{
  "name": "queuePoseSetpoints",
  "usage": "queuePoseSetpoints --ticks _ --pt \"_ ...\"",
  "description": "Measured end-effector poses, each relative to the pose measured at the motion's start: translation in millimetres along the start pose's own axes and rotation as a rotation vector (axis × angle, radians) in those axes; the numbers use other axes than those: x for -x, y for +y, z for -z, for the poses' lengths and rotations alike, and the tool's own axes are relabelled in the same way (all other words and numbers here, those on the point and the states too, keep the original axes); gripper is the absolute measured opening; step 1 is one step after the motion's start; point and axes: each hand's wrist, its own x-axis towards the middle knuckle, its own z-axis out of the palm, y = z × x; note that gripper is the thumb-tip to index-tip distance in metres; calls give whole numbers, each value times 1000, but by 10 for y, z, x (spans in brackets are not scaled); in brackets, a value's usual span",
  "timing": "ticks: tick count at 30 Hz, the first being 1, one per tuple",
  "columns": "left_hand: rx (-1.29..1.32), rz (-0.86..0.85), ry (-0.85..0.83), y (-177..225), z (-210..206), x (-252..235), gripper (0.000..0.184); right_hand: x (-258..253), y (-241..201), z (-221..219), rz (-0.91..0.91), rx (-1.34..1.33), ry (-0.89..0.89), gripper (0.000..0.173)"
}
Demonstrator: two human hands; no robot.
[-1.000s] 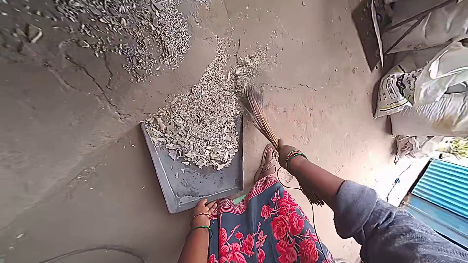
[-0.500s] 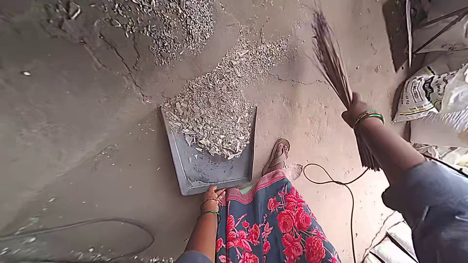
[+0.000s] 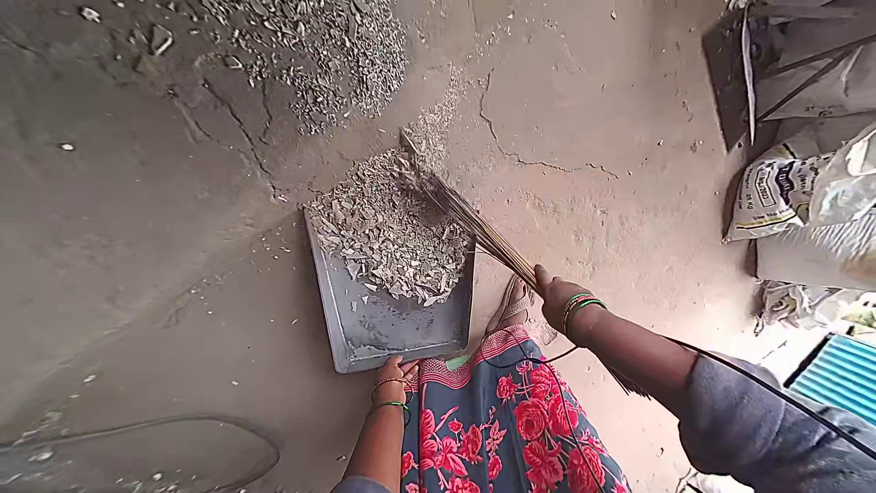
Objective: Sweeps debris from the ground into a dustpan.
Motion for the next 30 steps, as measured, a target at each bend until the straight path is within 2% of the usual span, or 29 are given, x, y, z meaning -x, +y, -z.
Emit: queuePoseSetpoints --ticks 3,5,7,10,13,16,19,23,30 --pt "5 9 -2 21 -10 17 40 240 277 30 -19 27 52 77" --pt "10 17 6 25 -24 17 39 204 543 224 -72 -60 239 73" --pt "17 19 10 31 -33 7 39 -22 809 573 -147 -184 474 76" --pt "17 22 7 26 -26 -26 39 -420 908 1172 -203 -287 625 79" --pt "0 20 -5 18 -25 -50 39 -618 444 1343 -163 -152 529 76" --pt "10 24 -8 14 -17 -50 39 -531 -232 984 -54 -23 349 78" --pt "35 40 -7 0 -19 -82 39 -429 -600 552 15 109 156 82" --pt "48 44 -17 7 17 -81 38 -327 -692 212 53 212 69 82" --pt "37 33 -4 21 177 -174 40 116 -697 94 87 431 -50 72"
